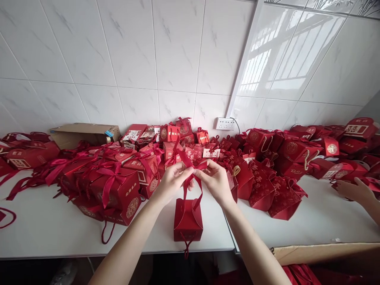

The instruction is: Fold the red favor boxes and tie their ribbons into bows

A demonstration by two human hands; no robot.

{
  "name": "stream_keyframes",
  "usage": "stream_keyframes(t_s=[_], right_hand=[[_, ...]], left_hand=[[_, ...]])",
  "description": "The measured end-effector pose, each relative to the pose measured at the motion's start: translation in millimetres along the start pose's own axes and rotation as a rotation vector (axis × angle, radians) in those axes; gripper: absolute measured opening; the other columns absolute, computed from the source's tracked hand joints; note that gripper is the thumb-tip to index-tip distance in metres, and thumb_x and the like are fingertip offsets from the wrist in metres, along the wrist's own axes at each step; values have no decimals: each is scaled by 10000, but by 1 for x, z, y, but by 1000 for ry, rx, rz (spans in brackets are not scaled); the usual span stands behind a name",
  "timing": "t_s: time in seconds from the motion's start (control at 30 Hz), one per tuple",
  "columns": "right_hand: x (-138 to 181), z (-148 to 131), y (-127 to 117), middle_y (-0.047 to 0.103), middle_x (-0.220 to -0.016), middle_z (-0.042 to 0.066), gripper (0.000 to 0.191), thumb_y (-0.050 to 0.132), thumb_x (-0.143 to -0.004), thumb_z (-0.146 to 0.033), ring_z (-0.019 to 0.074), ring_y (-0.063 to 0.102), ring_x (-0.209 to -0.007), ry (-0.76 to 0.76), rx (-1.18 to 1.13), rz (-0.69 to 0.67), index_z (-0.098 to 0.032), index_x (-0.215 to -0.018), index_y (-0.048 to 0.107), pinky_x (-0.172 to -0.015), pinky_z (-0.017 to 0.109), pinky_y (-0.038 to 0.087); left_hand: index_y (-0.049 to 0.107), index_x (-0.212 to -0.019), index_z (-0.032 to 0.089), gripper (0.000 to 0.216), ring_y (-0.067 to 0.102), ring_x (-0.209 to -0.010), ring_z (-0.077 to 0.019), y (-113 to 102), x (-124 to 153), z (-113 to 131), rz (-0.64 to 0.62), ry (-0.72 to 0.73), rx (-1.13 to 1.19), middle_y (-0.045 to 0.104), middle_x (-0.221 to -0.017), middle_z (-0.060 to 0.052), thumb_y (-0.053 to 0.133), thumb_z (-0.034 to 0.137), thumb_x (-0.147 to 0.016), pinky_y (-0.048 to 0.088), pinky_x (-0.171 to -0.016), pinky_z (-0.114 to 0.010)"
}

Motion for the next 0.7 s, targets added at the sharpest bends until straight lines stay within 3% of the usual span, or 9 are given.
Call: stream_keyframes(t_s=[0.1, 0.27, 0.4, 0.5, 0.7], right_hand=[[11, -1, -1, 525, -824, 22, 103, 682, -762, -293, 161, 539, -794, -253, 174, 77, -217, -722, 625, -744, 324, 459], [31, 2, -4, 502, -1078, 68, 61, 637, -808, -245, 236, 518, -1076, -436, 351, -101, -259, -836, 689, -908, 414, 459], [36, 6, -4, 515, -1130, 96, 125, 575, -856, -310, 238, 543, -1079, -387, 328, -184, -223, -862, 664, -920, 414, 469], [35, 9, -2, 565, -1019, 76, 93, 599, -836, -280, 206, 579, -981, -330, 326, -115, -213, -772, 588, -862, 372, 485], [36, 15, 0, 510, -727, -20, 188, 639, -760, -218, 118, 502, -644, -152, 342, 17, -228, -845, 471, -609, 243, 444]], left_hand=[[571, -713, 146, 268, 560, -500, -97, 2, -2, -2, 44, -48, 101, 595, -651, 1, 709, 375, -696, 458, -465, -209], [612, -768, 151, 218, 585, -650, -121, -6, -1, -5, 51, -4, 66, 621, -699, -17, 663, 362, -755, 496, -606, -224], [624, -760, 157, 198, 592, -714, -147, -8, 3, -4, -19, 118, -103, 624, -718, -34, 627, 353, -787, 489, -684, -249], [621, -724, 166, 184, 574, -676, -148, -9, 6, -1, -47, 199, -235, 606, -685, -27, 621, 338, -789, 476, -677, -255], [658, -730, 197, 105, 564, -655, -168, -12, 13, 0, -127, 347, -448, 624, -696, -43, 601, 266, -786, 453, -649, -274]])
Point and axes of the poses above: each hand's wrist, its own x-axis away from the middle knuckle, its own y-axis out of the palm, z = x × y, the point moved 1 cm from there along -x, towards the middle knuckle
